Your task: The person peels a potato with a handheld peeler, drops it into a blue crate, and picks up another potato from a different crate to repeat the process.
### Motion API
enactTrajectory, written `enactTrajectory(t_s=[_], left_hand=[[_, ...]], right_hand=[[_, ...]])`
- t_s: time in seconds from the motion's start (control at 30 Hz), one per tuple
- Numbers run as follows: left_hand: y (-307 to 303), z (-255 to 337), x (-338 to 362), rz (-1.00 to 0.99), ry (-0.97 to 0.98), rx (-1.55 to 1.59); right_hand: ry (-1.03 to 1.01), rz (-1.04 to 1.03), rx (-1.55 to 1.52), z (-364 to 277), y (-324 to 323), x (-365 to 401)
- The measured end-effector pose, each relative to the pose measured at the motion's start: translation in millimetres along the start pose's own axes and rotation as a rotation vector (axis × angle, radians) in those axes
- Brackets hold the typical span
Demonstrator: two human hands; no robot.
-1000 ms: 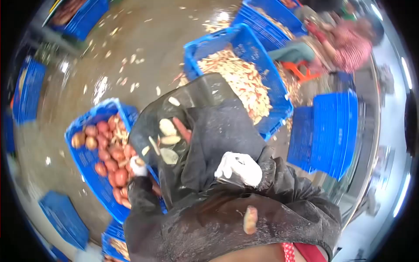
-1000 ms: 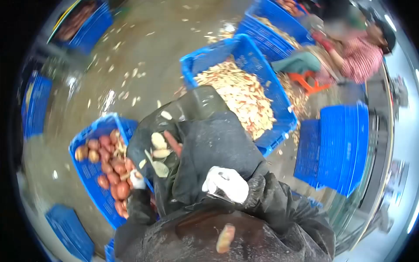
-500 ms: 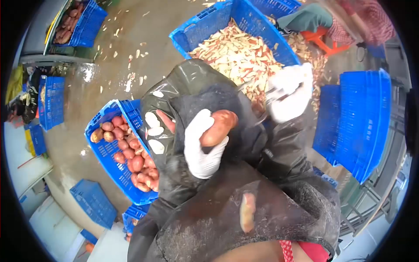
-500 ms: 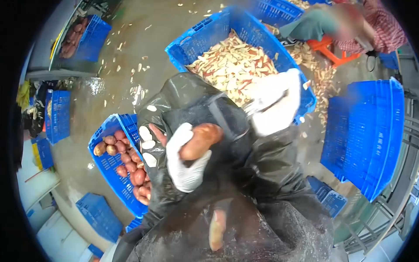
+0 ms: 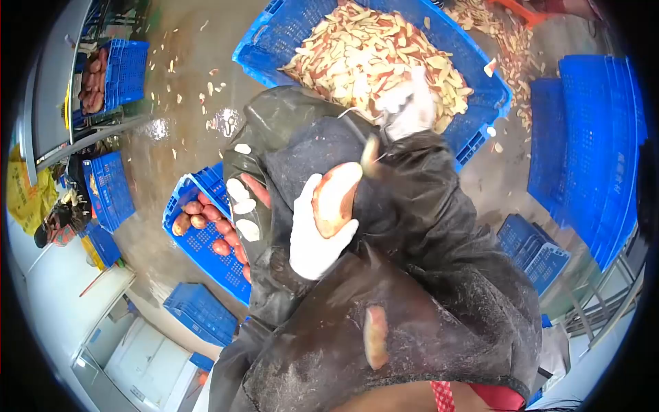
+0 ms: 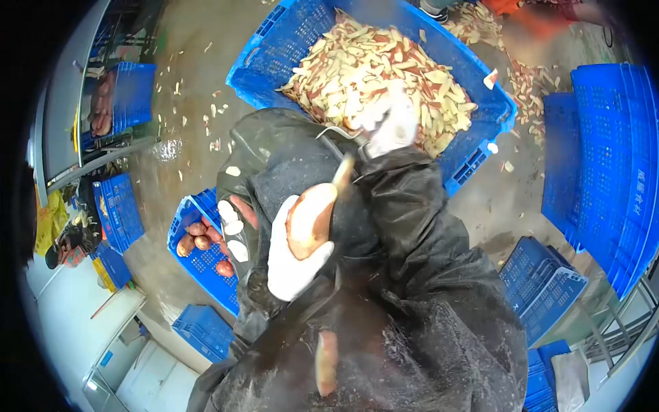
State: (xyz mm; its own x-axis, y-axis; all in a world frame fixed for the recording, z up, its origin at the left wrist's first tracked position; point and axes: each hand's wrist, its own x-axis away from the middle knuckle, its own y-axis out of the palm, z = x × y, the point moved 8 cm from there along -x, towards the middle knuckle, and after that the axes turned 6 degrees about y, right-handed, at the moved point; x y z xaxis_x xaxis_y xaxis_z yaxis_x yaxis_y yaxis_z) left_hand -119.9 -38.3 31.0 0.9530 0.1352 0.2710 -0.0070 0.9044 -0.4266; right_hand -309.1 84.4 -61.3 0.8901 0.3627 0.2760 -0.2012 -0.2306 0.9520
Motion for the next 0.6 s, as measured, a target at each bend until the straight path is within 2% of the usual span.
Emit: enactTrajectory(t_s=[0.07,0.1,0.17,0.2,0.27,0.3,0.33,0.37,0.4,0.43,0.47,0.53,0.57,0.6], left_hand=[[-1.7,9.1,-12.5,-0.010,0.039,0.246],[-1.0,12.0,-8.5,-0.020,0.036,0.374],[9.3,-15.3,0.0,-0.101,-0.112,0.692],[4.4,-8.6,-6.4,-0.185,0.082,0.763],[0.6,8.0,-16.7,-0.171,0.116,0.935],[-1.2,16.1,-22.0,-0.166,0.133,1.022],[3.5,6.0,-15.7,-0.102,0.031,1.125],[1.7,6.7,-17.6,-0.110,0.038,1.079],[-0.1,7.4,-19.6,-0.118,0.046,1.033],[1.0,4.8,-17.2,-0.155,-0.027,1.455],[1.1,-0.7,-10.8,-0.193,-0.108,1.875],[8.0,-31.6,-11.3,-0.155,-0.212,2.044],[16.0,-64.5,-7.7,-0.076,-0.238,1.797],[22.2,-97.8,-4.7,-0.013,-0.259,1.545]], right_hand=[[0.102,-0.339,-0.198,12.0,27.9,18.8],[0.059,-0.153,-0.043,20.9,21.8,25.9],[0.065,0.232,0.285,39.1,8.5,47.7],[-0.032,0.329,0.328,18.5,-28.6,18.4],[0.089,0.107,-0.036,-4.8,-8.1,1.6],[0.096,0.183,0.211,8.0,35.4,26.8],[0.131,0.181,0.392,32.9,43.0,40.3],[0.163,0.182,0.566,50.2,41.8,50.9],[0.188,0.244,0.361,38.7,12.0,28.9],[0.197,0.311,0.154,27.2,-17.6,7.8],[0.132,0.228,0.114,9.1,-5.0,3.2],[0.040,-0.033,0.196,15.5,22.4,13.4],[0.332,0.363,0.003,52.6,29.5,39.2],[0.181,0.303,0.353,46.6,14.7,33.8]])
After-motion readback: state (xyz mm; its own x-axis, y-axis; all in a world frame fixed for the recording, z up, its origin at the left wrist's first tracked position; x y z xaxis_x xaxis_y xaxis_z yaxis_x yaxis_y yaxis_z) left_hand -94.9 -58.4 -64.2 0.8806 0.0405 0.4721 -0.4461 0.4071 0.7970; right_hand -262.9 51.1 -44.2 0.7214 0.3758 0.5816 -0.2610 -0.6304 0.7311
